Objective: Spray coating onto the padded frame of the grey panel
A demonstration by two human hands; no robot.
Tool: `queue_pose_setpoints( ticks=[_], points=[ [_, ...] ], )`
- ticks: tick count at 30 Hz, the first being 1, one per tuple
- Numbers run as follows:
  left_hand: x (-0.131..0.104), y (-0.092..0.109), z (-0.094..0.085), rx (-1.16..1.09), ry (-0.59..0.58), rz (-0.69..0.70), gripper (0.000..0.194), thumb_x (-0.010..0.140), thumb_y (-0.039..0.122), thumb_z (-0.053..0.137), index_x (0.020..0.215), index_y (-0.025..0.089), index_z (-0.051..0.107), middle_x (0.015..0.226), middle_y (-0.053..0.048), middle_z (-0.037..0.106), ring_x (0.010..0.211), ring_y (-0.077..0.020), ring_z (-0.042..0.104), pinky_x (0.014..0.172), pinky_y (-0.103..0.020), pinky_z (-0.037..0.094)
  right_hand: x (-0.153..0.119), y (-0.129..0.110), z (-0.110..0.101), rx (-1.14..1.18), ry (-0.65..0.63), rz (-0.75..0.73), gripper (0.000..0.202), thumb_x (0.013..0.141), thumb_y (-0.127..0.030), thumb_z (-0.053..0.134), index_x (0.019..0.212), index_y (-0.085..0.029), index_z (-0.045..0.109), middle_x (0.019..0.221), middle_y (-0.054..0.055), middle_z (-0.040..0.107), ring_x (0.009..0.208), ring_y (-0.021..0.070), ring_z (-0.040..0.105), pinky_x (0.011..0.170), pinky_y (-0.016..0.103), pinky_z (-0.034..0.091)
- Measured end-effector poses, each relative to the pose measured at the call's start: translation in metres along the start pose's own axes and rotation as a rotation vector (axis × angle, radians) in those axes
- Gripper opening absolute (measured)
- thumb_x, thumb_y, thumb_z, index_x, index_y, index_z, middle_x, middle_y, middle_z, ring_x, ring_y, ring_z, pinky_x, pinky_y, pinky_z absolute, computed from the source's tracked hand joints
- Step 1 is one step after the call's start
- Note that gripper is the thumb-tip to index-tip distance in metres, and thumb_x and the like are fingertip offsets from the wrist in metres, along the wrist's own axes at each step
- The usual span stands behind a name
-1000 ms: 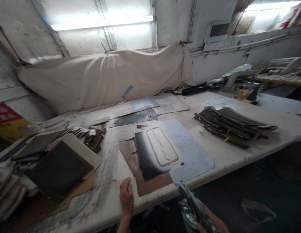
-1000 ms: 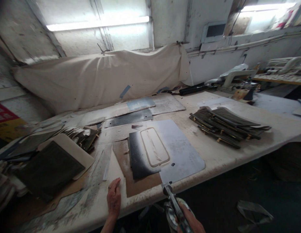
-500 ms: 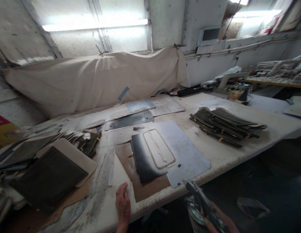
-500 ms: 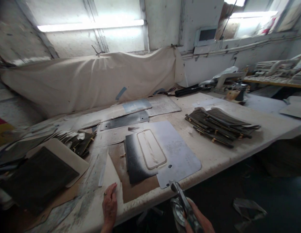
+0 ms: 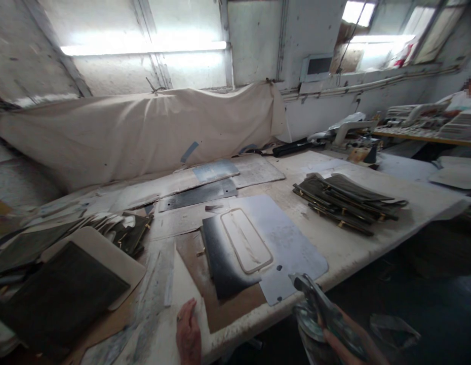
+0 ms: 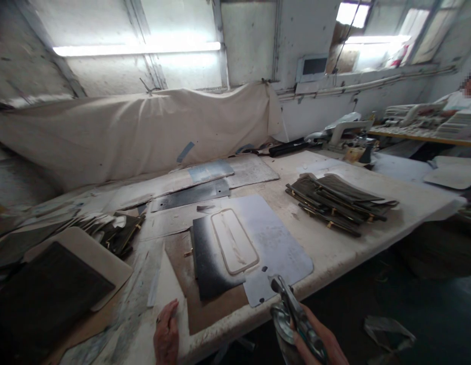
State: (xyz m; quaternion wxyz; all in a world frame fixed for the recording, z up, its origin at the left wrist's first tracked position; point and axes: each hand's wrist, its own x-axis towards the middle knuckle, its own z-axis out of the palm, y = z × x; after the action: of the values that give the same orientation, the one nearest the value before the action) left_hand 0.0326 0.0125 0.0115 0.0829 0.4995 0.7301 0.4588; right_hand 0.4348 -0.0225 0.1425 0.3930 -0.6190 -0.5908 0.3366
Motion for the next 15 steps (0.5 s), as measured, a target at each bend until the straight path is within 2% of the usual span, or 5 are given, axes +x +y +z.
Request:
queue_pose_setpoints(
  ticks=[5, 7, 15],
  points=[
    [0.001, 0.001, -0.003, -0.015, -0.013, -0.031, 0.039, 0.072, 0.030, 0.037, 0.097, 0.014, 0.063, 0.106, -0.011, 0.064, 0.103, -0.0223, 0.056, 0.098, -0.043, 0.042, 0.016, -0.035, -0.009, 0.027, -0.115, -0.026, 0.035, 0.074, -0.035, 0.059, 0.102, -0.015, 0.065, 0.105, 0.008, 0.069, 0.096, 0.0235, 0.064, 0.084, 0.021, 0.049],
    [0.001, -0.001, -0.003, -0.015, -0.011, -0.037, 0.040, 0.072, 0.030, 0.037, 0.097, 0.014, 0.063, 0.106, -0.011, 0.064, 0.103, -0.0223, 0.056, 0.097, -0.042, 0.043, 0.022, -0.046, -0.011, 0.038, -0.123, -0.045, 0.032, 0.073, -0.035, 0.059, 0.097, -0.015, 0.067, 0.103, 0.009, 0.070, 0.094, 0.0242, 0.064, 0.083, 0.022, 0.050],
    [0.005, -0.030, 0.004, -0.065, 0.025, -0.001, 0.036, 0.065, 0.028, 0.041, 0.090, 0.018, 0.066, 0.101, -0.008, 0.067, 0.100, -0.0225, 0.059, 0.094, -0.043, 0.046, 0.044, -0.064, -0.013, 0.056, -0.143, -0.024, 0.026, 0.074, -0.034, 0.058, 0.090, -0.016, 0.067, 0.092, 0.007, 0.071, 0.090, 0.0242, 0.063, 0.077, 0.024, 0.050]
  ],
)
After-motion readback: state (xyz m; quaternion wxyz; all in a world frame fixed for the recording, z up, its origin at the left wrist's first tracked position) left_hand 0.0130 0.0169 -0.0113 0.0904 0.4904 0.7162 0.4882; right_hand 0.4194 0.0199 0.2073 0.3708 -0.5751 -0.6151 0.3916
